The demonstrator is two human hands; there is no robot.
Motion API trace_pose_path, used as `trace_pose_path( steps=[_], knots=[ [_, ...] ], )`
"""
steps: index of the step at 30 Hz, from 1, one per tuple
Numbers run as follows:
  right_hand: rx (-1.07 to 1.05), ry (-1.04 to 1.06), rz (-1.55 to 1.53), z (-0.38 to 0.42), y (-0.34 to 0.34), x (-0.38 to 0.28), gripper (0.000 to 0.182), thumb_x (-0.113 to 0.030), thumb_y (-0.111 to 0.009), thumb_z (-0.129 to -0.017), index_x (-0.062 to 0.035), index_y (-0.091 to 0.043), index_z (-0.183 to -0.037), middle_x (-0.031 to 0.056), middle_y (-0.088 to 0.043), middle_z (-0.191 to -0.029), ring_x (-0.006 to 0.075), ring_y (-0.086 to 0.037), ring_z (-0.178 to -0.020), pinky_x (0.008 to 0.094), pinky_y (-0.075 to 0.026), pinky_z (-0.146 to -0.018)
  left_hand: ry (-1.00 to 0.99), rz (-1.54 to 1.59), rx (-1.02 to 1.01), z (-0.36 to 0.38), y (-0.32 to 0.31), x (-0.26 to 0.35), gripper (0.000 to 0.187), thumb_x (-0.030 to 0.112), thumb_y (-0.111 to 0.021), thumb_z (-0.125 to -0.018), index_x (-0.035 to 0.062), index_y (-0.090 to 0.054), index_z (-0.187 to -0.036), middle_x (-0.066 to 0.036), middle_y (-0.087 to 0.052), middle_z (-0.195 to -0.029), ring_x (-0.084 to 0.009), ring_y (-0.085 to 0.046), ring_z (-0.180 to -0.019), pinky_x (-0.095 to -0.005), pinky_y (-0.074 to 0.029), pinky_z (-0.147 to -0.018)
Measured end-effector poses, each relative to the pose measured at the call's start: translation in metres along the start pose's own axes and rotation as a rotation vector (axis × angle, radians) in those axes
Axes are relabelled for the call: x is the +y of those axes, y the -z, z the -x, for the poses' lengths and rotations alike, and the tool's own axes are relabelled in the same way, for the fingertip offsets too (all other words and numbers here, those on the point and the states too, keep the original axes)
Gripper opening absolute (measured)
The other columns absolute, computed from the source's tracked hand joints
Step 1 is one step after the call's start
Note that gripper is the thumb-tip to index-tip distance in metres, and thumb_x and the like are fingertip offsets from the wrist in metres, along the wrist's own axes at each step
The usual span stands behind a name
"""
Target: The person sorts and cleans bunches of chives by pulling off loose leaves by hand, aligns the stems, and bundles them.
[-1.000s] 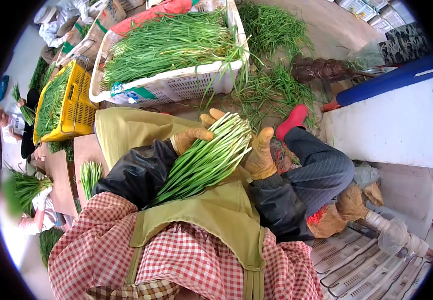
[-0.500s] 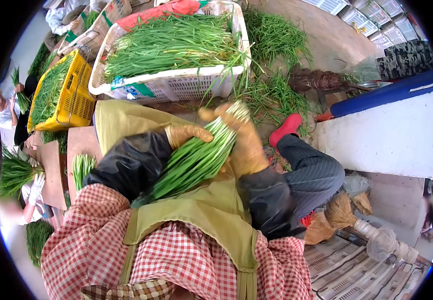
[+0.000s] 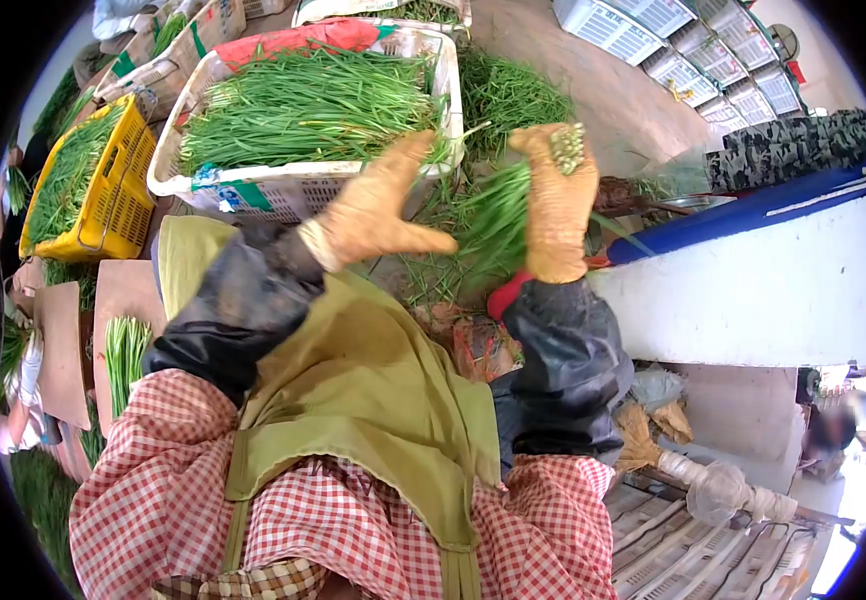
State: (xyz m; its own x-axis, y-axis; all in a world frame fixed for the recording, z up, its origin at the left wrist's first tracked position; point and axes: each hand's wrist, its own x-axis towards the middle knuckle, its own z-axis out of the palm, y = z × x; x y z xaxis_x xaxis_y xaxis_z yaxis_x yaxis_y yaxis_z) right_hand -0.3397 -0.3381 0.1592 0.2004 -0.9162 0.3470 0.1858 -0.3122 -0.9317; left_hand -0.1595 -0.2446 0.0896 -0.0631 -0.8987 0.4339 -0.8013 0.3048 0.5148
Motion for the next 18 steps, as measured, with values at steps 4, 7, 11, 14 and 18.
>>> trace_pose_path(
  steps=[4, 7, 11, 14, 18],
  knots=[
    [-0.025, -0.290, -0.407, 0.036, -0.045, 0.013, 0.018, -0.009, -0.068, -0.084, -0.0024, -0.059, -0.098, 0.0051, -0.064, -0.090, 0.0149, -0.062, -0.081, 0.0308, -0.051, -0.079, 0.033, 0.330, 0.197, 0.006, -0.032, 0.039, 0.105, 0.053, -0.079, -0.067, -0.0013, -0.032, -0.143, -0.026, -0.042, -0.139, -0.0389, -0.041, -0.131, -0.0449, -0.034, -0.108],
    [-0.064, -0.439, -0.362, 0.042, -0.060, 0.012, 0.037, -0.017, -0.073, -0.083, -0.0015, -0.056, -0.111, 0.0051, -0.061, -0.098, 0.0170, -0.060, -0.091, 0.0322, -0.049, -0.084, 0.427, 0.820, 0.194, 0.018, -0.054, 0.022, 0.089, 0.035, -0.081, -0.070, 0.0035, -0.038, -0.141, -0.017, -0.058, -0.123, -0.0306, -0.059, -0.111, -0.0409, -0.047, -0.093],
    [-0.025, -0.098, 0.026, 0.042, -0.081, 0.018, 0.062, -0.027, -0.078, -0.080, -0.0021, -0.047, -0.127, 0.0108, -0.054, -0.120, 0.0208, -0.056, -0.103, 0.0337, -0.048, -0.086, 0.428, 1.406, 0.004, 0.024, -0.027, 0.016, 0.055, 0.023, -0.076, -0.080, 0.0042, -0.054, -0.126, -0.006, -0.063, -0.109, -0.0131, -0.059, -0.096, -0.0294, -0.050, -0.084],
    [-0.172, 0.396, 0.831, 0.022, -0.067, 0.024, 0.036, -0.029, -0.073, -0.082, -0.0024, -0.063, -0.104, 0.0113, -0.063, -0.091, 0.0164, -0.059, -0.083, 0.0301, -0.048, -0.076, 0.501, 1.416, -0.445, 0.037, -0.014, 0.013, 0.049, 0.032, -0.067, -0.085, 0.0026, -0.056, -0.123, -0.004, -0.060, -0.082, -0.0101, -0.056, -0.072, -0.0255, -0.048, -0.066],
    [-0.304, -0.344, 0.528, -0.018, -0.044, 0.052, 0.031, -0.029, -0.058, -0.092, -0.0022, -0.068, -0.082, 0.0100, -0.063, -0.071, 0.0143, -0.055, -0.066, 0.0303, -0.046, -0.064, 0.604, 1.951, -0.517, 0.054, -0.011, 0.022, 0.053, 0.022, -0.062, -0.086, 0.0012, -0.050, -0.133, 0.000, -0.055, -0.077, -0.0103, -0.050, -0.065, -0.0253, -0.046, -0.064]
  ],
)
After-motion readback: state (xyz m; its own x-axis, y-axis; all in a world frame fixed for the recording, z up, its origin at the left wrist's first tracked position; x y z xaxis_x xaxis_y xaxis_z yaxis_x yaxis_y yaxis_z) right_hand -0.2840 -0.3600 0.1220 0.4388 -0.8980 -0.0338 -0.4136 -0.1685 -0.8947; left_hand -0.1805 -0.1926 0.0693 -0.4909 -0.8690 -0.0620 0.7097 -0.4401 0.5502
